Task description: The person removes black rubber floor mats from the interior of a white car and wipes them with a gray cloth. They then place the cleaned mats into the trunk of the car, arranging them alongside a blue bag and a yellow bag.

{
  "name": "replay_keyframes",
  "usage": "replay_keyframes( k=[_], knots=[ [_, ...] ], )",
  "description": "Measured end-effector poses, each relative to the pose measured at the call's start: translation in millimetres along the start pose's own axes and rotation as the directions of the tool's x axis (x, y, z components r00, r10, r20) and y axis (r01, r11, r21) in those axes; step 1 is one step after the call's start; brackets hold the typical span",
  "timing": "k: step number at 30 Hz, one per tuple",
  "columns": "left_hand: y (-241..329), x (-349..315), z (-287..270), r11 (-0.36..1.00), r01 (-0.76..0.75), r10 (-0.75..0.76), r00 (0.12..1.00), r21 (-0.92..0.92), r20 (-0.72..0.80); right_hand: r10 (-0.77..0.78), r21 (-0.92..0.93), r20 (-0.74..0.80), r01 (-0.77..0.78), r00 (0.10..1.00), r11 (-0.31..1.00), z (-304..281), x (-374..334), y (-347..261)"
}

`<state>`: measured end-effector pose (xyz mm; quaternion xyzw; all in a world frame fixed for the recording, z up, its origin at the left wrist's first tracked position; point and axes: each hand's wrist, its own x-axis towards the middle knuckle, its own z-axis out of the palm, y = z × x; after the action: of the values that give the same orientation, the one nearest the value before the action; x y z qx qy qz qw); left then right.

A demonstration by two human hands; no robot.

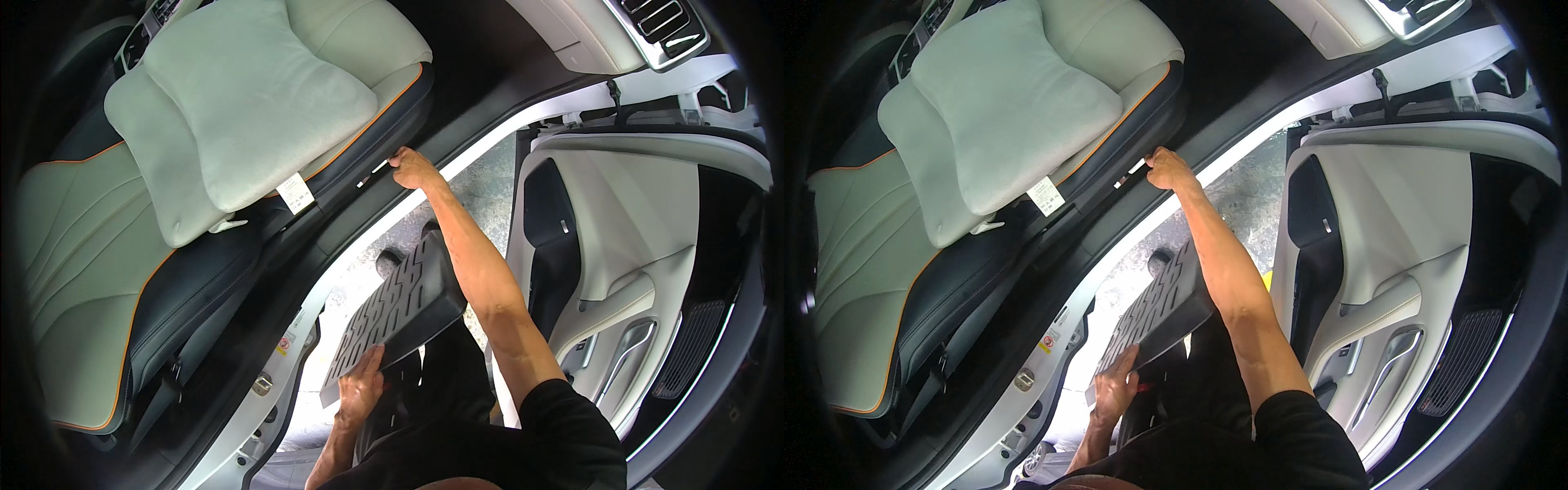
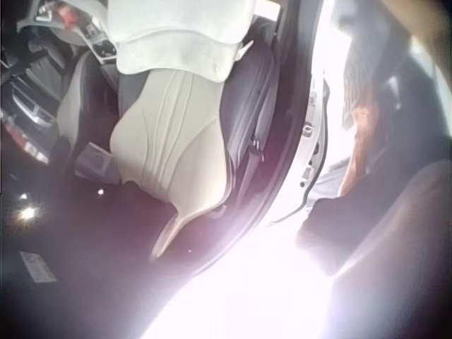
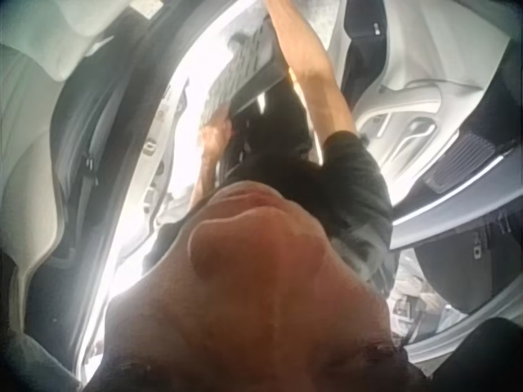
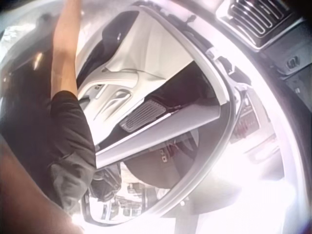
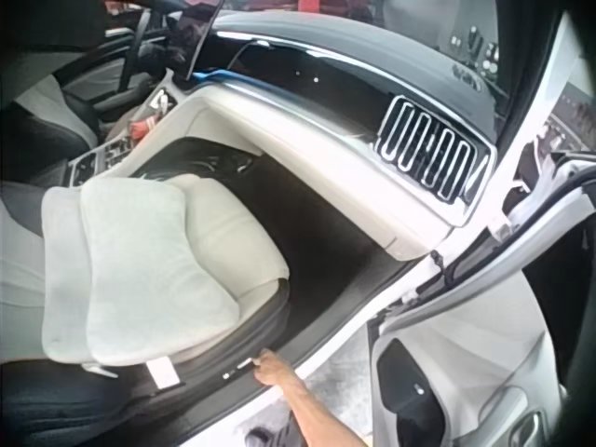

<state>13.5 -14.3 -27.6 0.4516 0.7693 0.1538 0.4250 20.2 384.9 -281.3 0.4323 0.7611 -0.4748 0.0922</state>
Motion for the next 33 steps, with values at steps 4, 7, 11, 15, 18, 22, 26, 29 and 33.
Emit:
replay_keyframes(
  k=[4, 7, 11, 15, 18, 22, 26, 29, 33],
  knots=[
    [0, -4, 1, 0.999, 0.029, -0.028, 0.999, -0.026, 0.024, 0.018, -0.024, 0.011, -0.018, 1.0, 1.0, -1, -2, -6],
    [-1, -5, 2, 0.999, 0.043, -0.042, 0.999, -0.032, 0.034, 0.051, 0.02, 0.013, -0.052, 0.999, 0.998, -4, -5, -11],
    [2, -1, -1, 0.998, 0.053, -0.052, 0.998, -0.032, 0.041, 0.087, 0.015, 0.037, -0.087, 0.996, 0.996, -6, -5, -11],
    [-1, -1, 2, 0.999, 0.036, -0.035, 0.999, -0.027, 0.03, 0.112, 0.058, 0.053, -0.115, 0.992, 0.992, -4, -1, -11],
    [-2, -5, 6, 0.999, 0.022, -0.021, 1.0, -0.038, 0.016, -0.044, -0.106, 0.066, 0.051, 0.997, 0.993, -6, -8, -19],
    [-4, -3, 7, 1.0, -0.003, 0.003, 1.0, -0.017, -0.004, -0.096, -0.193, 0.04, 0.102, 0.995, 0.976, 5, -1, -1],
    [-4, -3, 4, 1.0, -0.009, 0.009, 1.0, 0.004, -0.013, -0.002, -0.064, 0.035, 0.005, 0.999, 0.998, 16, 10, 18],
    [-4, -5, 6, 1.0, 0.0, 0.001, 1.0, 0.019, -0.016, 0.067, 0.018, 0.027, -0.068, 0.997, 0.998, 21, 7, 3],
    [-3, -3, 4, 0.999, -0.023, 0.024, 1.0, 0.031, -0.017, 0.032, -0.035, 0.007, -0.031, 0.999, 0.999, 14, 7, 0]
  ],
)
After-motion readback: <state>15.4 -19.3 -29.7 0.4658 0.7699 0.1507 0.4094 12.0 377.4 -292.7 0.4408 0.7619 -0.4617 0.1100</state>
